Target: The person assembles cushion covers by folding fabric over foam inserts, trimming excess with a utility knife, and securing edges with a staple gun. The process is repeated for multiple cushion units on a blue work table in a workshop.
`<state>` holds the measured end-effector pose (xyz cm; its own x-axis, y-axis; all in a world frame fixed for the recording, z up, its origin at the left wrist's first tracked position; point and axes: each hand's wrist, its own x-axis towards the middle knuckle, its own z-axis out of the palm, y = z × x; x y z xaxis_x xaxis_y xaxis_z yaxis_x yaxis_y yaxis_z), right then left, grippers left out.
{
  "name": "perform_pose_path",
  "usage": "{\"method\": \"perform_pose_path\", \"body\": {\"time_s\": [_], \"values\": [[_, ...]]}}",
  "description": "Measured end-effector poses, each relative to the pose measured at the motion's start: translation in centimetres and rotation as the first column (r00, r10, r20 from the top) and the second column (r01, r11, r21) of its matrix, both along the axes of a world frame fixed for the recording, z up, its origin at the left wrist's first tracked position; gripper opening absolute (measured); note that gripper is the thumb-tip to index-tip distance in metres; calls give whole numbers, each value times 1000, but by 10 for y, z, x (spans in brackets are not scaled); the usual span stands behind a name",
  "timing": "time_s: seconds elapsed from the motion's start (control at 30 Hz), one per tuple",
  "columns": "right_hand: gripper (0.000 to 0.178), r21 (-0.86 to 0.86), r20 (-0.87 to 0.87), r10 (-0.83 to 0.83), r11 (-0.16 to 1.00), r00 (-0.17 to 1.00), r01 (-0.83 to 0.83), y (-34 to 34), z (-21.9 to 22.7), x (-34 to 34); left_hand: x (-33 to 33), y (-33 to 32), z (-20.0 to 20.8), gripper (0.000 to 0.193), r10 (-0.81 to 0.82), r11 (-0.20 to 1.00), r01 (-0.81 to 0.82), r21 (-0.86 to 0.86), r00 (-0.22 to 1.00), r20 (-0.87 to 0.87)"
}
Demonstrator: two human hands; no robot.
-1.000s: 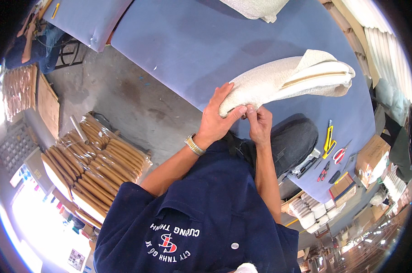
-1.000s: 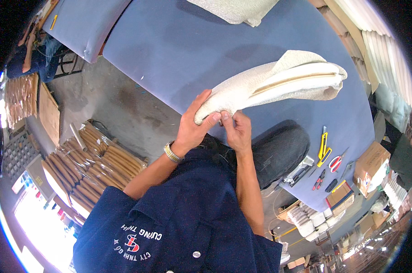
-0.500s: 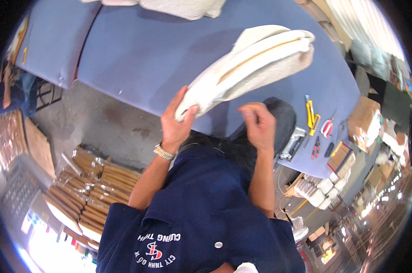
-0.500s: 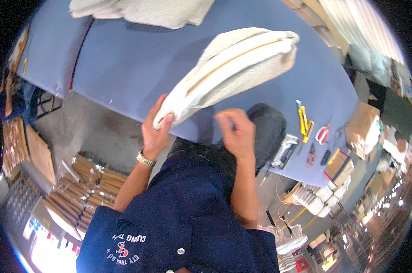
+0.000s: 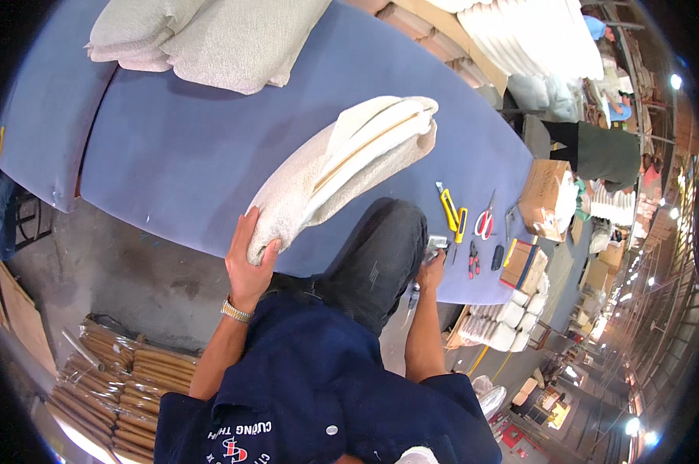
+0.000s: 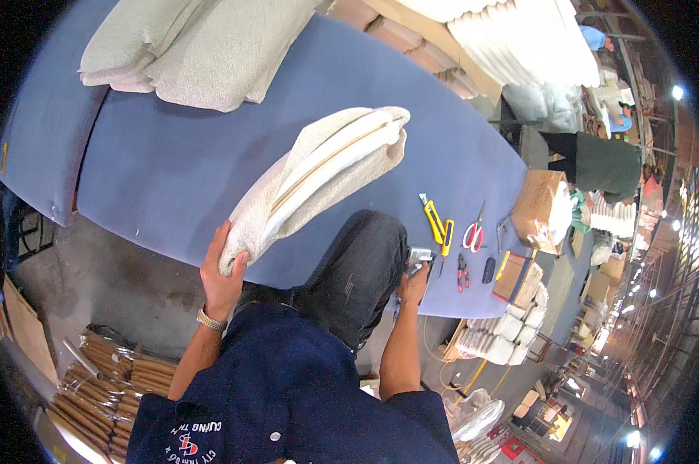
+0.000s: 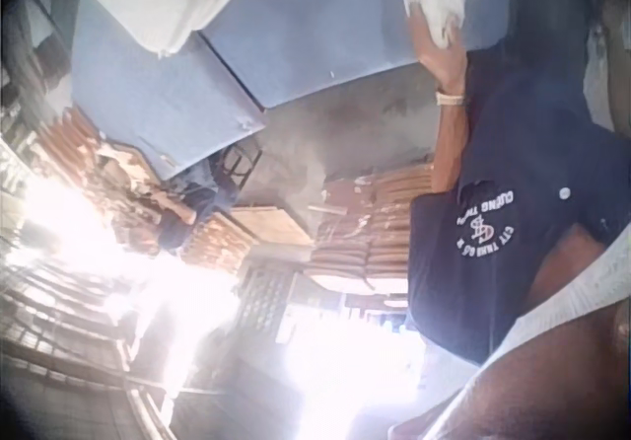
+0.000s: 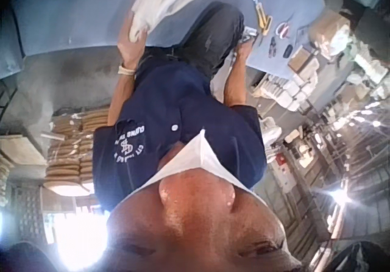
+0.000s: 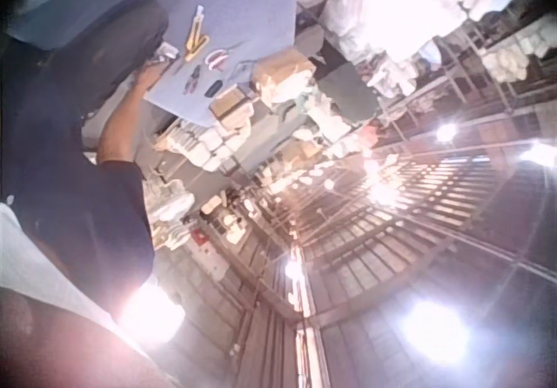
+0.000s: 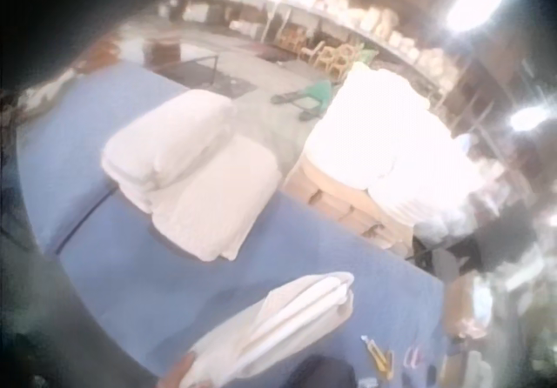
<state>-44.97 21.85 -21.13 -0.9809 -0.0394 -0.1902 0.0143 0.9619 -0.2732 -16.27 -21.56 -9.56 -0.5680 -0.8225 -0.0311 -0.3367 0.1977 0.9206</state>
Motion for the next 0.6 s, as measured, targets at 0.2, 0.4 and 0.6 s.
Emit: {"method": "perform_pose_path", "body": {"time_s": [0.2,0.4,0.6], "values": [[55,-95,-72,133,986,988,-140,5,47,-30,-5,1,1,62,13,999,-14,-40,1000,-22],[38,-313,-11,-49,949,999,43,-96,199,-11,3,4,0,65,43,995,-38,-88,997,60],[47,-589,139,355,780,925,-210,-203,269,78,0,4,4,68,40,998,-38,-59,999,26]]}}
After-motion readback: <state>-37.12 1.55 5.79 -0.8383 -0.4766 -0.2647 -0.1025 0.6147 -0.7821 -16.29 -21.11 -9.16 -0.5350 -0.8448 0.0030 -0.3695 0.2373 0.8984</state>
